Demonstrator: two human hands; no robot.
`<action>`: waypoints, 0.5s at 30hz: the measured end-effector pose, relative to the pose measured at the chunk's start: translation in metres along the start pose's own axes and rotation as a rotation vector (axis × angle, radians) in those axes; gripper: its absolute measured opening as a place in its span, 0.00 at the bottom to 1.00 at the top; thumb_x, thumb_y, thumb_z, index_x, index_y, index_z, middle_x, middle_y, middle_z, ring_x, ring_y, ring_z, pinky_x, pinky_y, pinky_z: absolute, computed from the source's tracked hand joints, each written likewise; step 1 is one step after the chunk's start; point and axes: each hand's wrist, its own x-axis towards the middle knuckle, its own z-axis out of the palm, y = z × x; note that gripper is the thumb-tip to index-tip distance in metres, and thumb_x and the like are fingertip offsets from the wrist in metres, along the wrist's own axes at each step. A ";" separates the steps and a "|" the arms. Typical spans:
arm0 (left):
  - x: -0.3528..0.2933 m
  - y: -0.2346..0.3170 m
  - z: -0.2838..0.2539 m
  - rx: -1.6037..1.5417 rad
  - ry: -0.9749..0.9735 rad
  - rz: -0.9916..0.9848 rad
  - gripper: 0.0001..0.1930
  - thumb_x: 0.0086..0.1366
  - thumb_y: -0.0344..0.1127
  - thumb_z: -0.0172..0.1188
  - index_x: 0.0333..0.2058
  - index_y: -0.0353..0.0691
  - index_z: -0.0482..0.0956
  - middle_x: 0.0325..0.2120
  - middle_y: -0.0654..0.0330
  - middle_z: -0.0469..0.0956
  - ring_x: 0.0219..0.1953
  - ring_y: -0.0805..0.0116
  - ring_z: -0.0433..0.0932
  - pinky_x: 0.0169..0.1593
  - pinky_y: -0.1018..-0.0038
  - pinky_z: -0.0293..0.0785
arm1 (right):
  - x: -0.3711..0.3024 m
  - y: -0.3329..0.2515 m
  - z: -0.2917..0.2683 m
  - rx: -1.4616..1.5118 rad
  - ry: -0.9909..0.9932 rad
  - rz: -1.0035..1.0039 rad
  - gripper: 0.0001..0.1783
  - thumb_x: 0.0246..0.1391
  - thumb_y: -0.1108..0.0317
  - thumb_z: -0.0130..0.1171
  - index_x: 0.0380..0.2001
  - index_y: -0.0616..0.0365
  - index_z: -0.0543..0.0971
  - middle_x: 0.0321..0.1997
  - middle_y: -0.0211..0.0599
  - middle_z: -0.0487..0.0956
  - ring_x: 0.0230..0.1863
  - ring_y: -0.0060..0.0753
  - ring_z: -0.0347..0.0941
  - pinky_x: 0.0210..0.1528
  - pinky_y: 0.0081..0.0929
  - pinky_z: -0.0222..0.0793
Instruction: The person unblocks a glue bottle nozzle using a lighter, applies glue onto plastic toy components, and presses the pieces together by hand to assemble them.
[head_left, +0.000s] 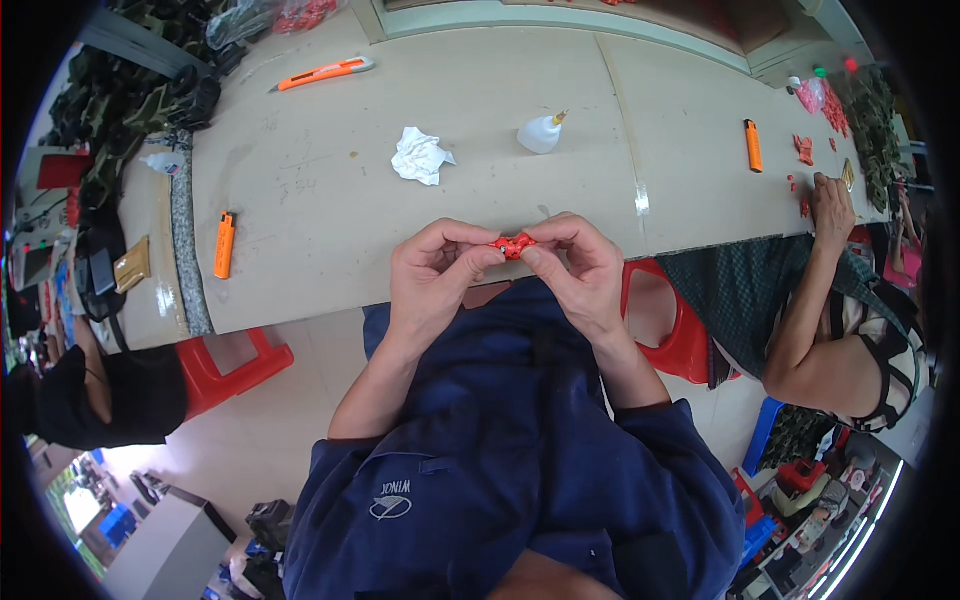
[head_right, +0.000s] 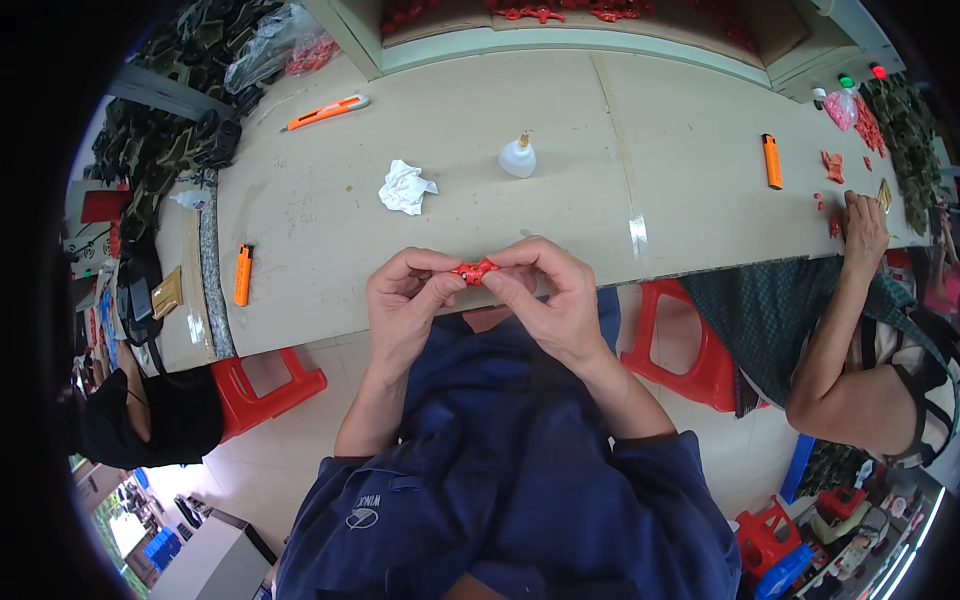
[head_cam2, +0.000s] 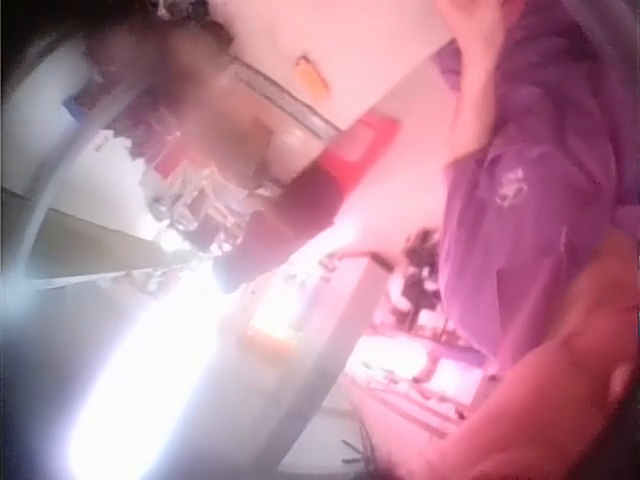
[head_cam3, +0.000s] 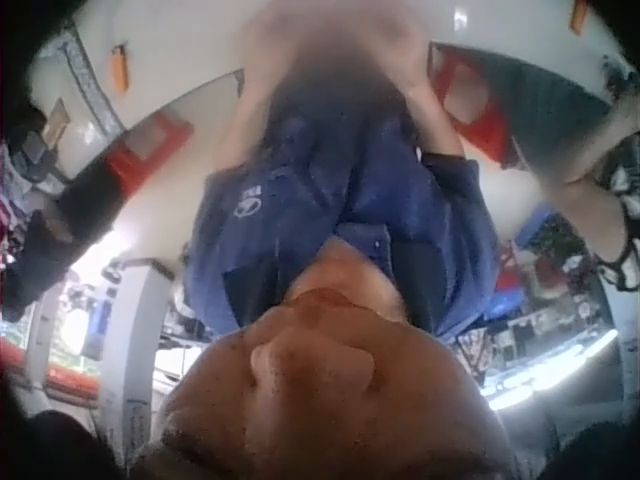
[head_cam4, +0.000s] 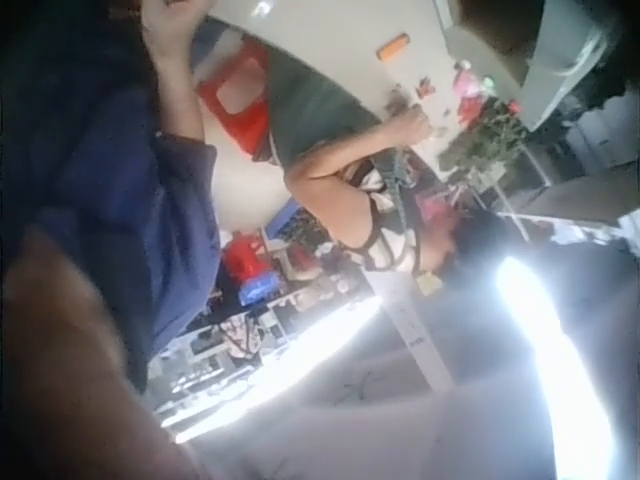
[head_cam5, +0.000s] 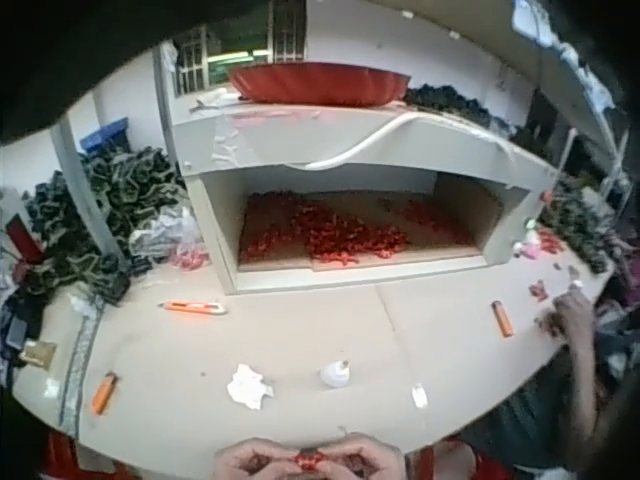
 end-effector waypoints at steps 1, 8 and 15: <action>0.000 0.000 0.000 0.002 -0.007 0.003 0.06 0.56 0.23 0.57 0.33 0.31 0.74 0.26 0.61 0.77 0.27 0.81 0.73 0.32 0.85 0.71 | 0.000 -0.001 -0.001 -0.009 -0.020 0.007 0.07 0.46 0.77 0.59 0.31 0.63 0.75 0.26 0.28 0.74 0.25 0.12 0.64 0.27 0.11 0.59; 0.001 -0.001 0.000 0.026 -0.022 0.027 0.06 0.55 0.22 0.57 0.34 0.33 0.75 0.25 0.62 0.77 0.26 0.82 0.72 0.29 0.86 0.68 | -0.001 -0.006 -0.006 0.055 -0.034 0.058 0.11 0.46 0.76 0.60 0.36 0.62 0.75 0.28 0.28 0.75 0.27 0.12 0.65 0.29 0.11 0.60; 0.002 0.001 0.000 0.048 -0.017 0.049 0.06 0.54 0.22 0.58 0.33 0.32 0.74 0.27 0.59 0.77 0.24 0.79 0.71 0.28 0.85 0.69 | 0.001 -0.009 -0.009 0.026 -0.075 0.059 0.13 0.44 0.76 0.61 0.37 0.62 0.76 0.28 0.28 0.74 0.28 0.13 0.66 0.30 0.12 0.60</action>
